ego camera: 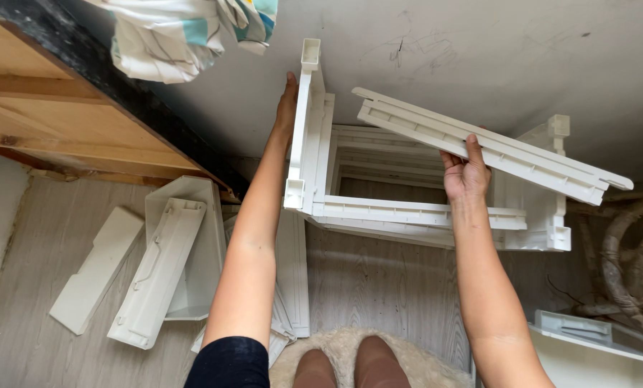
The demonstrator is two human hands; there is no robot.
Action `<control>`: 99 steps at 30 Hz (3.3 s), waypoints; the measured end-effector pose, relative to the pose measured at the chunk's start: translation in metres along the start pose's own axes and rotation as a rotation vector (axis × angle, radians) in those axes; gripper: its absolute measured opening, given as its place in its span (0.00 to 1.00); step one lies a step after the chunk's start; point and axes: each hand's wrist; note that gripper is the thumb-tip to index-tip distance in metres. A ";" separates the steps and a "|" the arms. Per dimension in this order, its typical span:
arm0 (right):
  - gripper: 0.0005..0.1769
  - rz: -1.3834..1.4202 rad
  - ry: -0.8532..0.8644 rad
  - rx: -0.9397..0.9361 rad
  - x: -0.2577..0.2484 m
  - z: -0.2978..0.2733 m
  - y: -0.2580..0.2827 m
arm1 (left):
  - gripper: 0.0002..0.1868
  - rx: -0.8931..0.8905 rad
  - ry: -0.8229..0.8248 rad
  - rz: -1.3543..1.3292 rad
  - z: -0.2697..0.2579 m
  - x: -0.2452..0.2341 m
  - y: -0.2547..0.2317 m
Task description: The person assembles a white plastic storage unit by hand. They connect side panels to a base frame, insert a middle shelf, and attach a top lid, securing each piece by snapping the interlocking tabs into place.
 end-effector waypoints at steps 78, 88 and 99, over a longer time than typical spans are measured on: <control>0.05 -1.197 -0.124 -0.562 -0.196 -0.146 0.092 | 0.33 0.977 0.390 0.943 -0.333 0.180 0.073; 0.11 -1.767 0.539 0.010 -0.155 -0.230 -0.147 | 0.08 0.367 0.037 1.173 -0.451 -0.123 0.218; 0.15 -1.916 1.079 0.129 -0.136 -0.307 -0.319 | 0.30 -0.368 -0.340 1.440 -0.460 -0.366 0.311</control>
Point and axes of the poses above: each hand's wrist, its own z-axis towards the middle knuckle, its own x-axis out of the palm, y = z × x, and after that the axes turned 9 degrees about -y, right-handed
